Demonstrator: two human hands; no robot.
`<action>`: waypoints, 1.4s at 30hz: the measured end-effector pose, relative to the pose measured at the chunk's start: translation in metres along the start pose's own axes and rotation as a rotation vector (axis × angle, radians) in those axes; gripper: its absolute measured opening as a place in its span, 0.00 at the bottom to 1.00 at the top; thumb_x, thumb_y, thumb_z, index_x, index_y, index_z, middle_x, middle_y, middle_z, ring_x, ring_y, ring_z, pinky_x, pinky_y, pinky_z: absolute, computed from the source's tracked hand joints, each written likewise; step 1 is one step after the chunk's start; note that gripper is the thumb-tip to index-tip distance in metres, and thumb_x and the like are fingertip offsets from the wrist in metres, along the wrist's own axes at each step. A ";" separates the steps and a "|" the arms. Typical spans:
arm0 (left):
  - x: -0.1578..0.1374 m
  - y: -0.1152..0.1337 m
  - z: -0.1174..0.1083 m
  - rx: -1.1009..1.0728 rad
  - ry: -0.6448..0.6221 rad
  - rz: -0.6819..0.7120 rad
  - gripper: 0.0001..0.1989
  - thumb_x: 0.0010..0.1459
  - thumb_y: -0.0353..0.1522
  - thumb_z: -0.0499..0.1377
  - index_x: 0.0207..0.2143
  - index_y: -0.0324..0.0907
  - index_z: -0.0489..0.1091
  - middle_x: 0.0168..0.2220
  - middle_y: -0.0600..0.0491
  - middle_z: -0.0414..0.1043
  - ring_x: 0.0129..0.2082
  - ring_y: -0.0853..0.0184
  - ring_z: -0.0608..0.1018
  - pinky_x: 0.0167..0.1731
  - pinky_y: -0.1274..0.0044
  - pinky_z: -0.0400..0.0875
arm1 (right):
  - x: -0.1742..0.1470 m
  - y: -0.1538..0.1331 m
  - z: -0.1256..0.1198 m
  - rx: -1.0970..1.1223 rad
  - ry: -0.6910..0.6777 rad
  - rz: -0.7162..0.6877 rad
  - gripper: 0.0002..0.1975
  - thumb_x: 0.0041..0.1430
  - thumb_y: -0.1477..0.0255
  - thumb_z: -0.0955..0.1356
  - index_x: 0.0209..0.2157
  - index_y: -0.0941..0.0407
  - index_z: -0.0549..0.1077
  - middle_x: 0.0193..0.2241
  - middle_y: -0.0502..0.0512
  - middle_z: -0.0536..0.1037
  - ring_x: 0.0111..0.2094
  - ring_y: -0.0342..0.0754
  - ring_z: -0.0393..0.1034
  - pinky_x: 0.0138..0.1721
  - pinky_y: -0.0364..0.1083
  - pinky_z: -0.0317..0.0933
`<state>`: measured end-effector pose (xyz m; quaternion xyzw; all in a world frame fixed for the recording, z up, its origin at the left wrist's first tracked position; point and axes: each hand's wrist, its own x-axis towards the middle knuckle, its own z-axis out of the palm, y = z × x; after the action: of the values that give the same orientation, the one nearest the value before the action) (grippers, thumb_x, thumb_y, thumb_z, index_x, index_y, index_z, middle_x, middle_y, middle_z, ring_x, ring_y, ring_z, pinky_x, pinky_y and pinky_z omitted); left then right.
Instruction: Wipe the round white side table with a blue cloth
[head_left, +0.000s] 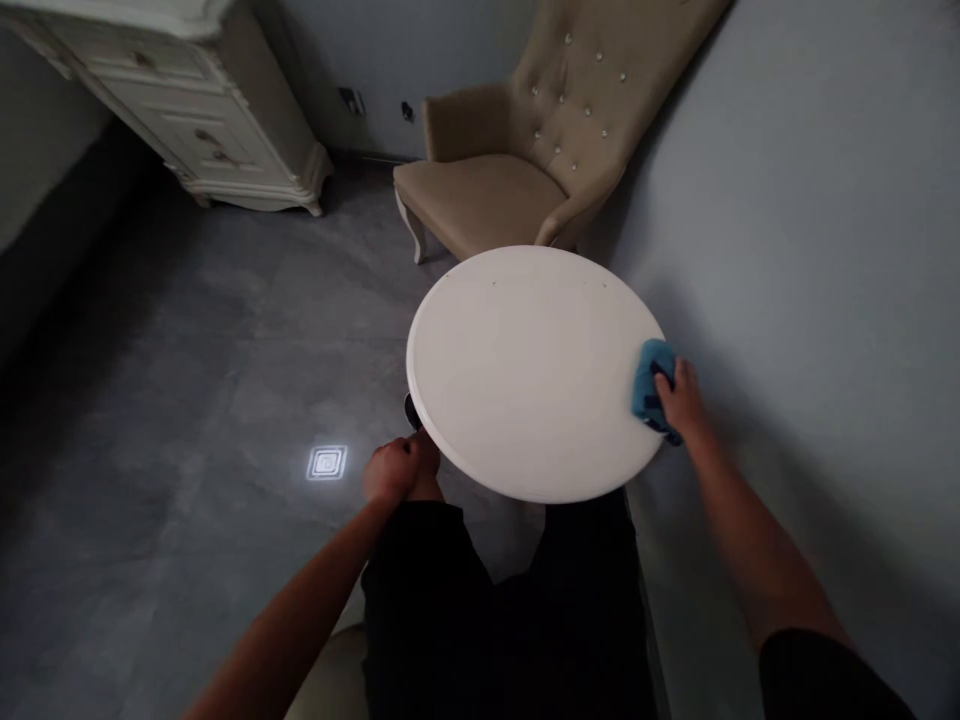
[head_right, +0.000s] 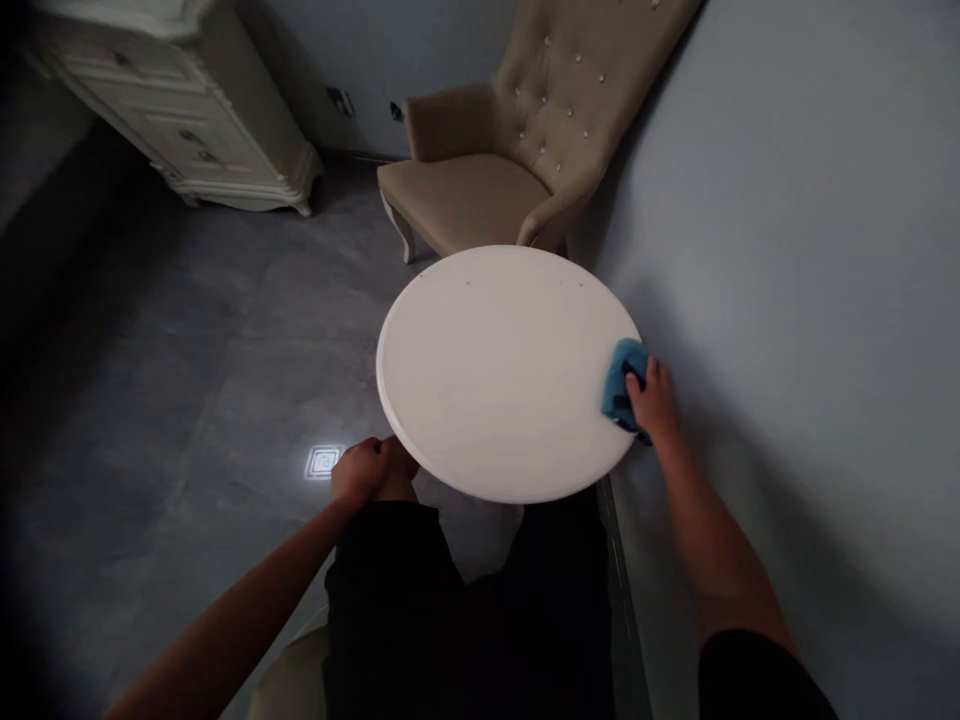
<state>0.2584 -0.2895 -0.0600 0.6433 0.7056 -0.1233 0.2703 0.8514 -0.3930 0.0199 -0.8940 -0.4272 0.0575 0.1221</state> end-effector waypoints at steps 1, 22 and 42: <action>0.000 0.001 -0.002 -0.001 -0.005 -0.004 0.27 0.77 0.45 0.48 0.51 0.43 0.85 0.54 0.36 0.86 0.55 0.44 0.86 0.51 0.62 0.79 | 0.032 -0.008 -0.002 0.000 -0.029 0.041 0.45 0.76 0.48 0.54 0.81 0.63 0.57 0.78 0.80 0.61 0.80 0.69 0.56 0.75 0.68 0.58; 0.010 0.001 -0.017 -0.041 -0.047 -0.060 0.26 0.78 0.42 0.49 0.54 0.44 0.86 0.54 0.37 0.86 0.54 0.45 0.86 0.51 0.63 0.79 | 0.102 -0.495 0.118 -0.035 -0.287 -0.752 0.32 0.81 0.52 0.62 0.70 0.58 0.76 0.78 0.61 0.66 0.80 0.74 0.46 0.77 0.81 0.31; 0.000 -0.010 0.000 -0.012 0.028 -0.011 0.28 0.77 0.44 0.47 0.53 0.40 0.84 0.56 0.34 0.85 0.56 0.43 0.85 0.50 0.62 0.78 | -0.208 -0.094 0.008 -0.084 -0.149 -0.674 0.35 0.72 0.51 0.67 0.78 0.31 0.65 0.79 0.44 0.62 0.82 0.64 0.52 0.80 0.74 0.50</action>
<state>0.2488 -0.2905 -0.0620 0.6393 0.7137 -0.1113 0.2635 0.6483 -0.4967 0.0371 -0.7004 -0.7081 0.0613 0.0657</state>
